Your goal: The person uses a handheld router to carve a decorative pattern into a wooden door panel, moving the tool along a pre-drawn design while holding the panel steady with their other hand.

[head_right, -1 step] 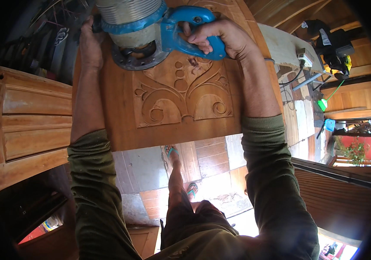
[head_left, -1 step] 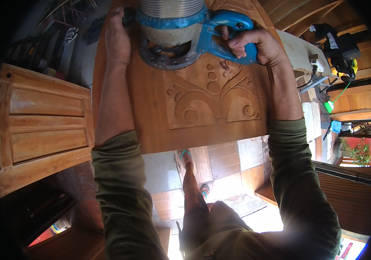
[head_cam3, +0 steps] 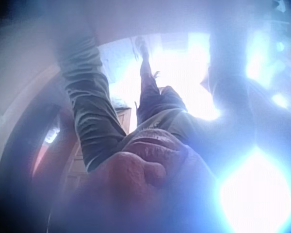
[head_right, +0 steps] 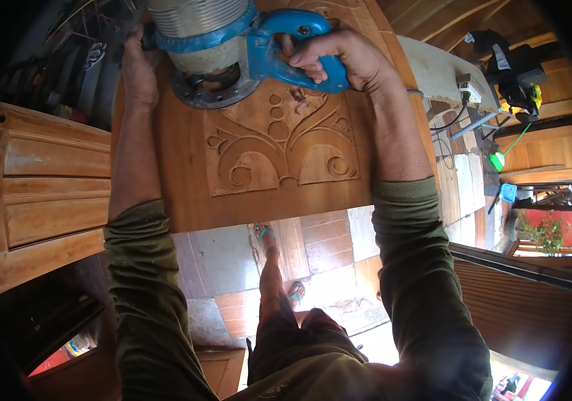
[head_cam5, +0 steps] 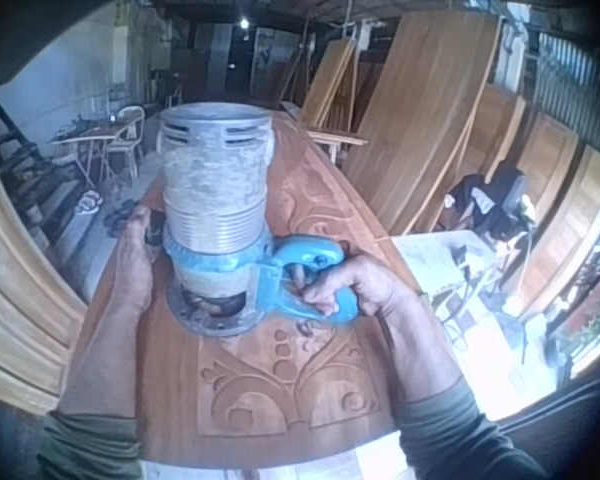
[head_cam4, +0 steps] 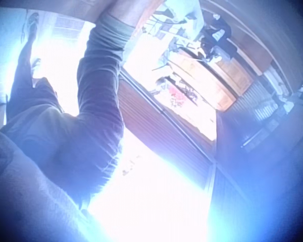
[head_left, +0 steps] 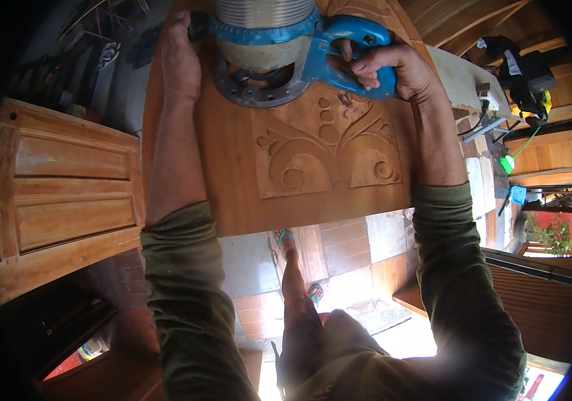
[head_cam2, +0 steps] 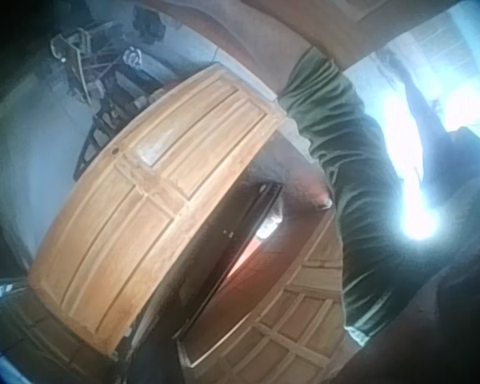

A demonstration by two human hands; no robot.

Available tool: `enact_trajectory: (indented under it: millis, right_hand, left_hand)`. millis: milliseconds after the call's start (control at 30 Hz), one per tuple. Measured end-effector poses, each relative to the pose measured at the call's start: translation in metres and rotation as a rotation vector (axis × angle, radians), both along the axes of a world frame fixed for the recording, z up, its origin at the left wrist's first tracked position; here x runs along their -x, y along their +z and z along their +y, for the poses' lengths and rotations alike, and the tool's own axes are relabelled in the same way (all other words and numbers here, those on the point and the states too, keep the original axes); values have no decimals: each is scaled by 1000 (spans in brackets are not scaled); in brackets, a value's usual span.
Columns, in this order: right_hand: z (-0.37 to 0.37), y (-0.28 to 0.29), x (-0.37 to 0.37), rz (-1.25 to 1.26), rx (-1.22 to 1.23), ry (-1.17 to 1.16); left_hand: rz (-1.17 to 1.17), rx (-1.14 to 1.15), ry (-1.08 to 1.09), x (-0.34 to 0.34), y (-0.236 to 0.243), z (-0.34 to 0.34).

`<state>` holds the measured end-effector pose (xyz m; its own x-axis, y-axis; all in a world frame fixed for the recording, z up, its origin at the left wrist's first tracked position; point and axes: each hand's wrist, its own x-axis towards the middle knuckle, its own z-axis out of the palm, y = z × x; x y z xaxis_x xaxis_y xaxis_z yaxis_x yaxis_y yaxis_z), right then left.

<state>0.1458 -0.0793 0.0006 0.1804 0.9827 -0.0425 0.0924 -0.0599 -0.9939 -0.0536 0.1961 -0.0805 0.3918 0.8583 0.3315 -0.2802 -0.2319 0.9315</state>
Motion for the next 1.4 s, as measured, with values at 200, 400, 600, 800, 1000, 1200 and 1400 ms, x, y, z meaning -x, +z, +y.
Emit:
enact_trajectory:
  millis: [200,400,600,800,1000,1200,1400]
  right_hand:
    - [-1,1,6,-20,-30,46]
    - [-7,-2,11,-12,-17,47]
    - [-10,2,9,16,-5,65]
    - [-10,2,7,15,-5,84]
    - [-10,0,10,21,-8,59]
    - [-10,-1,10,20,-7,60]
    - [-9,1,12,7,3,63]
  left_hand:
    - [12,-46,-17,12,-5,4]
    - [-93,119,-126,17,1,-16]
    - [-78,105,-164,19,4,-22]
    - [11,-71,-75,21,-8,-3]
    - [-10,-67,-34,23,-6,-9]
    - [-93,55,-41,25,-8,-7]
    - [-124,76,-36,27,-3,-11]
